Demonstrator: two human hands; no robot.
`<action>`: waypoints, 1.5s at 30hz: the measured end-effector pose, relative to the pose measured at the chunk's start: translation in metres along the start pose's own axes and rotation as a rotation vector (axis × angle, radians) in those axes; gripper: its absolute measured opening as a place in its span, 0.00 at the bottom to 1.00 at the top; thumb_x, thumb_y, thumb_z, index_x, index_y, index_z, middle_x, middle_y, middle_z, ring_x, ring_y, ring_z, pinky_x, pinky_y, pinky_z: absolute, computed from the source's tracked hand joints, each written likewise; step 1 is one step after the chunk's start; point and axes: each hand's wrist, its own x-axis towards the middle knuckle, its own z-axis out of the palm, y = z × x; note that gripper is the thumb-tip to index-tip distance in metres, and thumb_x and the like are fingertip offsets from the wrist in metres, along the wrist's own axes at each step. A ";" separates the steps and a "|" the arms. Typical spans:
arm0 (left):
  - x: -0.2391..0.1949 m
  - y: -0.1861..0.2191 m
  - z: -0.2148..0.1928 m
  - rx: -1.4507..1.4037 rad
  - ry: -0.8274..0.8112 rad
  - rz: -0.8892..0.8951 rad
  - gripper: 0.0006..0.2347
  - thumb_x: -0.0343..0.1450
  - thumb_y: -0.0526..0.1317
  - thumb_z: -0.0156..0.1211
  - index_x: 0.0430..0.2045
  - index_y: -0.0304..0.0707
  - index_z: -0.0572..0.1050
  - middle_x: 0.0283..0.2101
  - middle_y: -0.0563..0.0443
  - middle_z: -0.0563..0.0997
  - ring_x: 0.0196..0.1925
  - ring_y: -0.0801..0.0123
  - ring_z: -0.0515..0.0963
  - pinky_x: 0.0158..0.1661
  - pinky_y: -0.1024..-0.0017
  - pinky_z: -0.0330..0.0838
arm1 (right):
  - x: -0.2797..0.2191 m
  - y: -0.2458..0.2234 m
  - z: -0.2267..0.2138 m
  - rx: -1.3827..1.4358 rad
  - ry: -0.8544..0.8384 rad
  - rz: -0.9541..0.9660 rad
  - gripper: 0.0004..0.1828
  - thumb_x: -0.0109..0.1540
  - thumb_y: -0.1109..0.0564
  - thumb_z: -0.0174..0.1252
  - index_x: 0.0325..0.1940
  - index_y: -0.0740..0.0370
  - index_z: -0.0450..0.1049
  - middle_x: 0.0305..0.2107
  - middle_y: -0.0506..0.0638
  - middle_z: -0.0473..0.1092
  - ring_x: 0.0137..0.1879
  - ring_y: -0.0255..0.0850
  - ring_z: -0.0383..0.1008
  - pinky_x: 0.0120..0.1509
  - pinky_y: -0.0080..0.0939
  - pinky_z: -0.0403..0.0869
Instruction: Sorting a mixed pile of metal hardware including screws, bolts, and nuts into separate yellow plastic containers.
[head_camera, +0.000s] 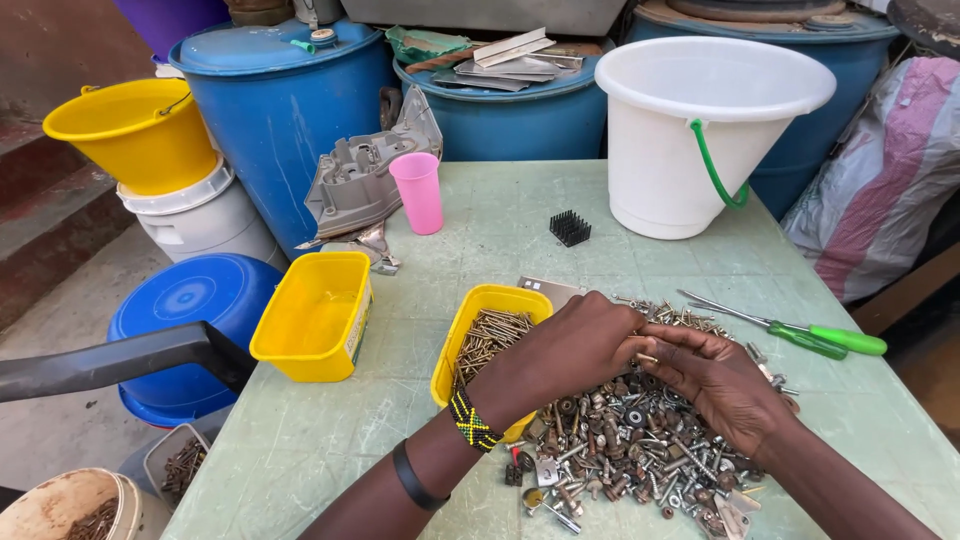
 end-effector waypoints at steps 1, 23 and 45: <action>0.000 0.000 0.000 -0.001 0.001 0.001 0.11 0.75 0.41 0.46 0.27 0.34 0.73 0.32 0.35 0.77 0.37 0.42 0.76 0.32 0.50 0.64 | 0.001 0.001 -0.001 -0.001 0.001 -0.001 0.18 0.59 0.71 0.53 0.54 0.77 0.72 0.50 0.65 0.73 0.53 0.49 0.72 0.62 0.43 0.71; 0.002 -0.015 -0.025 -0.151 0.117 -0.026 0.06 0.68 0.29 0.59 0.33 0.32 0.82 0.30 0.38 0.85 0.34 0.52 0.85 0.40 0.60 0.79 | -0.006 0.007 -0.003 -0.013 -0.081 0.057 0.25 0.56 0.72 0.57 0.60 0.73 0.73 0.46 0.64 0.74 0.51 0.48 0.74 0.59 0.41 0.72; -0.014 -0.082 -0.065 0.191 0.001 -0.445 0.05 0.67 0.32 0.58 0.24 0.35 0.81 0.29 0.36 0.82 0.37 0.42 0.84 0.37 0.54 0.77 | 0.018 0.015 -0.031 -0.376 -0.112 -0.386 0.14 0.58 0.67 0.63 0.48 0.70 0.80 0.35 0.62 0.79 0.43 0.47 0.79 0.57 0.48 0.74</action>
